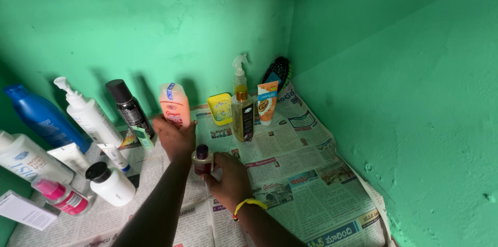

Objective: The person moves several toiletry bottles on a newspaper-lined shelf, picks up a bottle of shampoo, and places it on a shelf above containing folded clothes. They then rearrange tubes of face wash and bottles across both shelves by hand.

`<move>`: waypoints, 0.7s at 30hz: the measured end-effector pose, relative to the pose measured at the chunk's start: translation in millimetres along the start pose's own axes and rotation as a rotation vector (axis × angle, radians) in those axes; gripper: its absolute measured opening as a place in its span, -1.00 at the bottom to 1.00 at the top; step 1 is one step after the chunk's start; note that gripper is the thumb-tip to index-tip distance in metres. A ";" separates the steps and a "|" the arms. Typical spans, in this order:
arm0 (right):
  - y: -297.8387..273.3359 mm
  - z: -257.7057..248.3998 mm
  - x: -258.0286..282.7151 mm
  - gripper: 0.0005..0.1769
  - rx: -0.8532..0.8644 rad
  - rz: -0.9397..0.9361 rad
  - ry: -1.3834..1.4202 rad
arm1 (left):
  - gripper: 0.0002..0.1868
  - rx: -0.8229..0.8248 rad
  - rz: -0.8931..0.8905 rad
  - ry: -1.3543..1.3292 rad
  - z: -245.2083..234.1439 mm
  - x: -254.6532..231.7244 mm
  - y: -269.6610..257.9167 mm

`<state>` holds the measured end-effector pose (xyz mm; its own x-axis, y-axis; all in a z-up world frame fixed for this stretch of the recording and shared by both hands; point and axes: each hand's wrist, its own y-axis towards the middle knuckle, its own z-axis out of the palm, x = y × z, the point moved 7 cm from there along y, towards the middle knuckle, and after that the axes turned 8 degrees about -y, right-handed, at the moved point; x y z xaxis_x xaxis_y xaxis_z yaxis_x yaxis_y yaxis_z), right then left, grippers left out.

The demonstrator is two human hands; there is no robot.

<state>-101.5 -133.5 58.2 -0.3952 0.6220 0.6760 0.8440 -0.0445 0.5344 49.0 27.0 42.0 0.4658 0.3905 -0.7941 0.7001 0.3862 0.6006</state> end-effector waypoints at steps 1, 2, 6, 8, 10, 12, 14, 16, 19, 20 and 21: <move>0.1 0.5 -0.7 -0.65 -0.009 -0.004 -0.006 | -0.17 -0.017 0.020 0.011 0.2 -0.3 1.6; 0.2 1.2 -1.2 -0.63 -0.018 -0.008 -0.012 | -0.17 -0.033 0.040 0.022 0.1 -0.8 3.3; 0.0 1.9 -2.7 -0.62 -0.035 -0.032 -0.020 | -0.14 -0.071 0.104 0.039 3.9 -5.8 7.8; -0.1 1.3 -3.1 -0.61 -0.035 -0.028 -0.014 | -0.13 -0.084 0.088 0.035 5.4 -6.3 7.4; 1.3 2.0 -2.8 -0.61 -0.020 -0.020 -0.017 | -0.13 -0.082 0.062 0.048 4.0 -4.3 8.3; 1.2 3.9 -3.9 -0.61 0.011 -0.003 -0.036 | -0.13 -0.061 0.020 0.076 2.3 2.0 6.9; 0.9 1.5 -2.0 -0.62 -0.024 -0.059 -0.032 | -0.10 -0.080 -0.003 0.058 -2.6 9.2 0.9; -0.9 2.4 -1.6 -0.63 -0.049 -0.076 -0.024 | -0.10 -0.053 0.018 0.055 -9.2 13.7 -8.7; 1.0 4.3 -6.3 -0.65 -0.065 -0.059 -0.030 | -0.20 0.041 0.078 0.063 -16.9 11.8 -23.8; 1.1 5.0 -7.8 -0.65 -0.063 -0.056 -0.046 | -0.27 0.067 0.065 0.062 -21.9 11.4 -28.4; 0.6 5.8 -9.1 -0.65 -0.061 -0.052 -0.061 | -0.34 0.094 0.053 0.062 -27.4 9.3 -34.5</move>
<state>-95.3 -134.7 49.4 -0.4136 0.6713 0.6151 0.7986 -0.0569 0.5992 14.3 40.3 16.6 0.4709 0.4600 -0.7527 0.7246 0.2850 0.6275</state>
